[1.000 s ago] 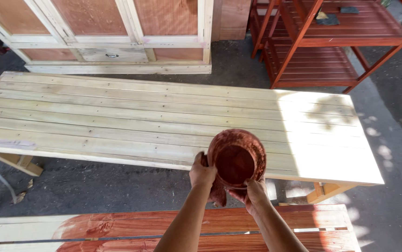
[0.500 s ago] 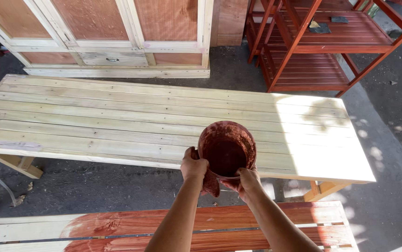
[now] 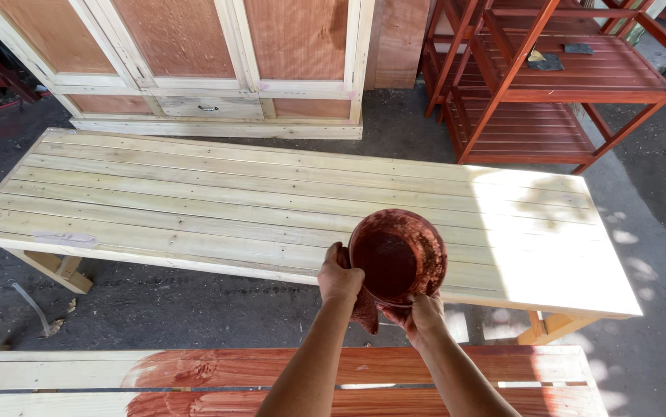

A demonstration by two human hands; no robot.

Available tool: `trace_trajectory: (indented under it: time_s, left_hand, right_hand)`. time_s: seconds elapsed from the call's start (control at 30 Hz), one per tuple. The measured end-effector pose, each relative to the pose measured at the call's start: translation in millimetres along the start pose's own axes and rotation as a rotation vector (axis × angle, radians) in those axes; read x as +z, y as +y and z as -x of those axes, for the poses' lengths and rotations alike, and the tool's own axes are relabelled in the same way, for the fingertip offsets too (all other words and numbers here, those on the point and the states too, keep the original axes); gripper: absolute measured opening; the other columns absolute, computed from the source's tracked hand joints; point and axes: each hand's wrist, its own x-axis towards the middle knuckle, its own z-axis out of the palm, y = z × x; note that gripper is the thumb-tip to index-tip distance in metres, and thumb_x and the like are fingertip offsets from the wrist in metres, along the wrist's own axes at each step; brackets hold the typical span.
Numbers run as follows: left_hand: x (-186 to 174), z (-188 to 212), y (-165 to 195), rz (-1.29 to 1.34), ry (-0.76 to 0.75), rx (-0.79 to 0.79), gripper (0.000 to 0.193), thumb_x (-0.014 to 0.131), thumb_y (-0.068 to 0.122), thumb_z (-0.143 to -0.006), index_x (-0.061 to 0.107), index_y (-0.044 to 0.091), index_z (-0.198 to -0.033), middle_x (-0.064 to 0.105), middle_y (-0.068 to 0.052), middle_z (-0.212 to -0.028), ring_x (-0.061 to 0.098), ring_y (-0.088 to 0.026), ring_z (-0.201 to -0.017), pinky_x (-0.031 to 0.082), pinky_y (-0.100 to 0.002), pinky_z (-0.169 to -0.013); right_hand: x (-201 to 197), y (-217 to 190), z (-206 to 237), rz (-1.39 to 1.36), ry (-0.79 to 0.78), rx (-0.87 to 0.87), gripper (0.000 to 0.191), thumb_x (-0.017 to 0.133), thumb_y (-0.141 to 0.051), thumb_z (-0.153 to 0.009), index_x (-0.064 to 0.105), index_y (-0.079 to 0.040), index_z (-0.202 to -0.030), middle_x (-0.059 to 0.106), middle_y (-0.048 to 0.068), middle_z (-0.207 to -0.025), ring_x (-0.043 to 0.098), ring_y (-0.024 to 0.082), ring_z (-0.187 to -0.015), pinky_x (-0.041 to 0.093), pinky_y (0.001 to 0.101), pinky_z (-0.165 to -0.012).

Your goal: The person holds a wood strip against a bench leg and presses filler onto the corner, then carries the strip to a side table. They take a cloth, dip it into a can of reddish stain, and wipe the stain across the slats of a wooden bench, re-dipping the cloth as they cover more boards.

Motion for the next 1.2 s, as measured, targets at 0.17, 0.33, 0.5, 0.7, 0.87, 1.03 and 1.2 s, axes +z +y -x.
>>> trace_trajectory:
  time_s: [0.17, 0.33, 0.5, 0.7, 0.87, 1.03, 1.2]
  left_hand:
    - [0.3, 4.0, -9.3, 0.058, -0.049, -0.133, 0.081, 0.073, 0.003, -0.072, 0.053, 0.025, -0.147, 0.07, -0.009, -0.134, 0.069, -0.026, -0.12, 0.056, -0.036, -0.106]
    - [-4.5, -5.8, 0.6, 0.066, -0.121, -0.018, 0.087, 0.088, 0.023, -0.078, 0.042, 0.017, -0.152, 0.062, -0.011, -0.141, 0.062, -0.027, -0.126, 0.05, -0.039, -0.11]
    - [-26.7, -9.4, 4.1, 0.311, 0.007, -0.163, 0.078, 0.074, 0.014, -0.082, 0.037, 0.013, -0.15, 0.064, -0.019, -0.128, 0.072, -0.033, -0.113, 0.061, -0.043, -0.1]
    - [-40.5, -11.5, 10.7, 0.572, -0.241, -0.185, 0.065, 0.066, 0.004, -0.07, 0.06, 0.01, -0.134, 0.07, -0.019, -0.117, 0.071, -0.032, -0.1, 0.061, -0.046, -0.086]
    - [-4.8, -19.4, 19.5, 0.43, -0.504, -0.253, 0.053, 0.072, 0.01, -0.074, 0.063, 0.005, -0.126, 0.073, -0.02, -0.117, 0.073, -0.03, -0.101, 0.059, -0.041, -0.091]
    - [44.2, -27.1, 38.4, -0.24, -0.342, -0.024, 0.066, 0.076, 0.011, -0.077, 0.049, 0.005, -0.137, 0.067, -0.021, -0.121, 0.07, -0.033, -0.111, 0.06, -0.04, -0.093]
    - [69.6, -11.6, 35.0, -1.153, -0.486, 0.543, 0.052, 0.078, 0.029, -0.079, 0.067, 0.006, -0.124, 0.067, -0.015, -0.123, 0.058, -0.03, -0.122, 0.05, -0.048, -0.104]
  right_hand:
    - [-1.0, -9.7, -3.9, 0.09, 0.136, 0.104, 0.062, 0.043, -0.002, -0.096, 0.03, -0.021, -0.154, 0.062, 0.04, -0.122, 0.074, 0.038, -0.073, 0.059, 0.0354, -0.052]
    - [8.9, -28.7, -8.9, -0.026, 0.14, 0.152, 0.064, 0.05, -0.002, -0.098, 0.033, -0.027, -0.154, 0.058, 0.04, -0.128, 0.072, 0.038, -0.074, 0.058, 0.037, -0.053]
    - [11.0, -46.0, -20.2, 0.235, 0.148, 0.097, 0.082, 0.039, 0.007, -0.093, 0.026, -0.039, -0.159, 0.051, 0.027, -0.145, 0.074, 0.041, -0.093, 0.06, 0.0393, -0.059]
    - [4.5, -52.5, -46.1, 0.476, 0.145, 0.08, 0.089, 0.037, 0.009, -0.092, 0.021, -0.044, -0.161, 0.046, 0.015, -0.154, 0.071, 0.039, -0.109, 0.062, 0.0431, -0.067]
    - [-9.3, -51.8, -64.6, 0.596, 0.123, 0.073, 0.08, 0.037, 0.003, -0.096, 0.023, -0.042, -0.161, 0.051, 0.014, -0.151, 0.072, 0.037, -0.107, 0.063, 0.043, -0.067]
    - [-20.8, -54.2, -79.9, 0.808, 0.064, -0.034, 0.072, 0.04, -0.009, -0.099, 0.022, -0.041, -0.16, 0.055, 0.012, -0.147, 0.076, 0.033, -0.088, 0.063, 0.0433, -0.057]
    - [-16.6, -56.2, -82.1, 0.879, 0.115, -0.034, 0.06, 0.044, -0.027, -0.106, 0.026, -0.037, -0.162, 0.072, 0.021, -0.121, 0.074, 0.033, -0.064, 0.063, 0.0409, -0.052]
